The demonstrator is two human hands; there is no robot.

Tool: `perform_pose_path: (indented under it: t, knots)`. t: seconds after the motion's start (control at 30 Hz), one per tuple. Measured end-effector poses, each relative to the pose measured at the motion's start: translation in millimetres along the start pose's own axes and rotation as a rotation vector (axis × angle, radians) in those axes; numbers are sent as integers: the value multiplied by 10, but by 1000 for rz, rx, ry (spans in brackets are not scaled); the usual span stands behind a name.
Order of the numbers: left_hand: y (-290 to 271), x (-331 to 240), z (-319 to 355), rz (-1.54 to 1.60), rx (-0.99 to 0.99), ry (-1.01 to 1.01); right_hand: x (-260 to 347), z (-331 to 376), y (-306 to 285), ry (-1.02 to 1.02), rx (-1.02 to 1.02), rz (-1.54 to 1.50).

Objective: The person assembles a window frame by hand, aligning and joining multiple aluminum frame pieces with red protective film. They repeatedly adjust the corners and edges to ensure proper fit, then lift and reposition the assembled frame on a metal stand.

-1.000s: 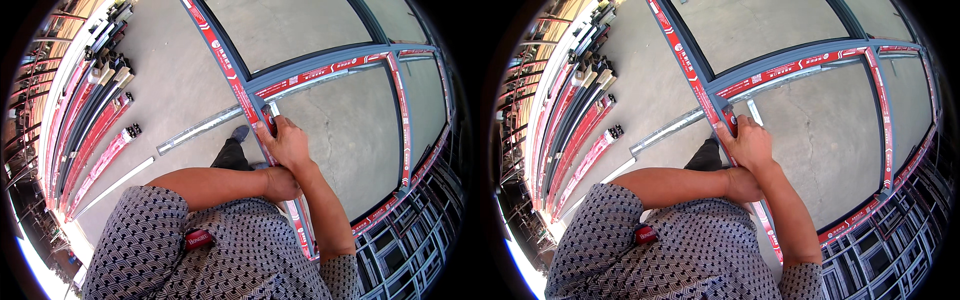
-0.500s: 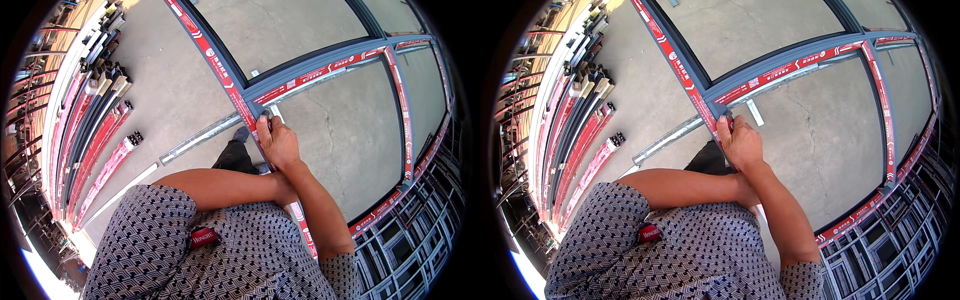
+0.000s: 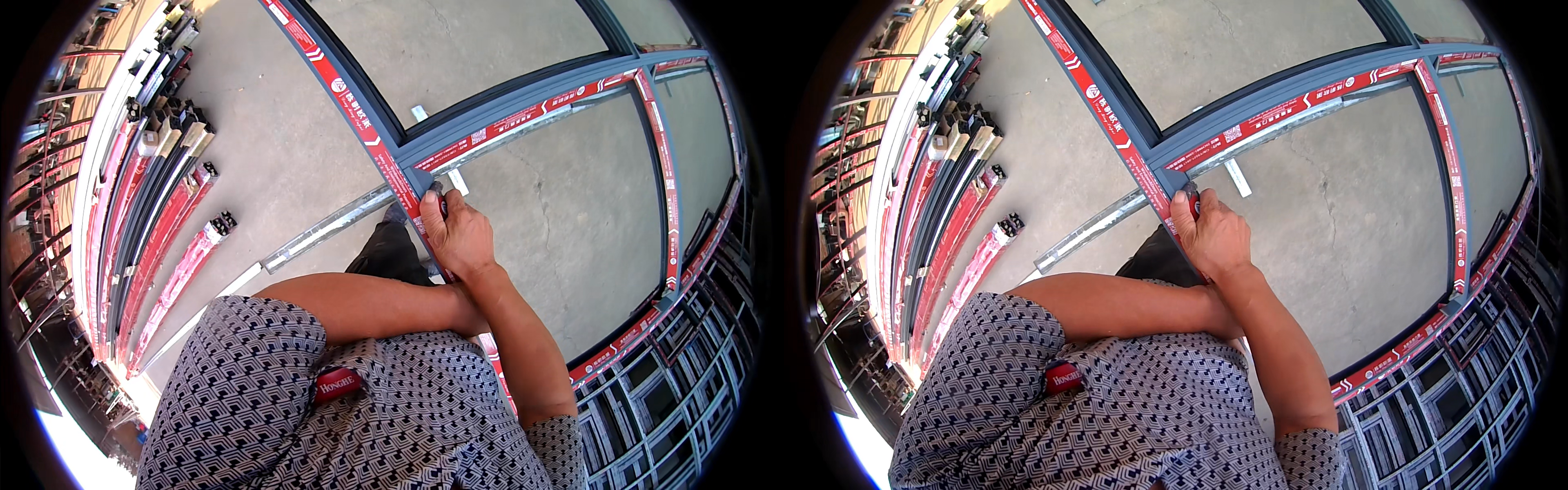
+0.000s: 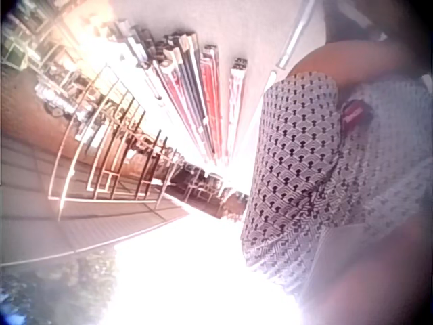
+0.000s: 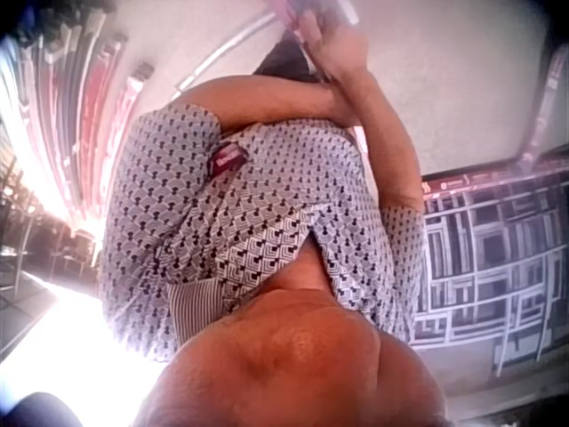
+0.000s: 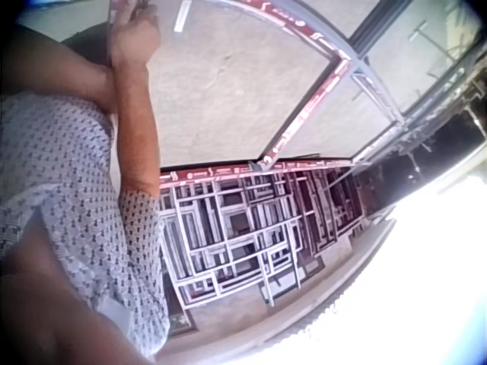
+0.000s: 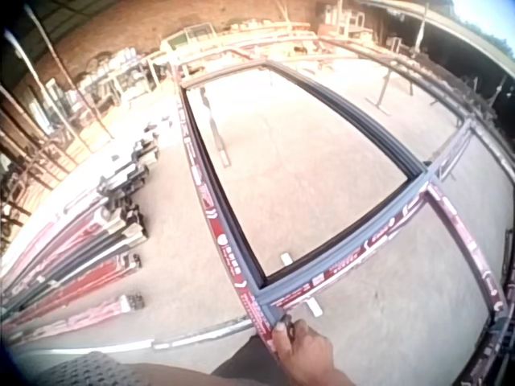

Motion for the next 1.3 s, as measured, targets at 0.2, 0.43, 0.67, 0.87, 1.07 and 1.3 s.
perform_pose_path:
  t: [0.2, 0.43, 0.67, 0.87, 1.07, 1.3]
  knots:
    - [-189, -130, 22, 20, 73, 5, -46, -29, 17, 38, 52, -16]
    - [-257, -162, 15, -41, 77, 15, -97, -57, 42, 36, 77, -66]
    - [-75, -4, -56, -56, 28, -1, -125, 102, -212, -39, -68, -60]
    - [-620, 106, 41, -183, 4, -196, -1148, 852, -747, 143, -226, -221]
    - [-1058, 832, 98, -186, 284, -462, -1984, 2254, -519, 389, -282, -204]
    - [-1120, 1250, 436, -176, 562, -628, -1797, 2710, -425, 433, -412, 42]
Point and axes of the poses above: each hand's wrist, its own z-axis away from the middle knuckle, its own y-axis out of the palm, x = y × z, the point moved 9 cm from there along -z, towards the middle knuckle, and after that the axes turned 3 degrees about -z, right-handed, at the moved point
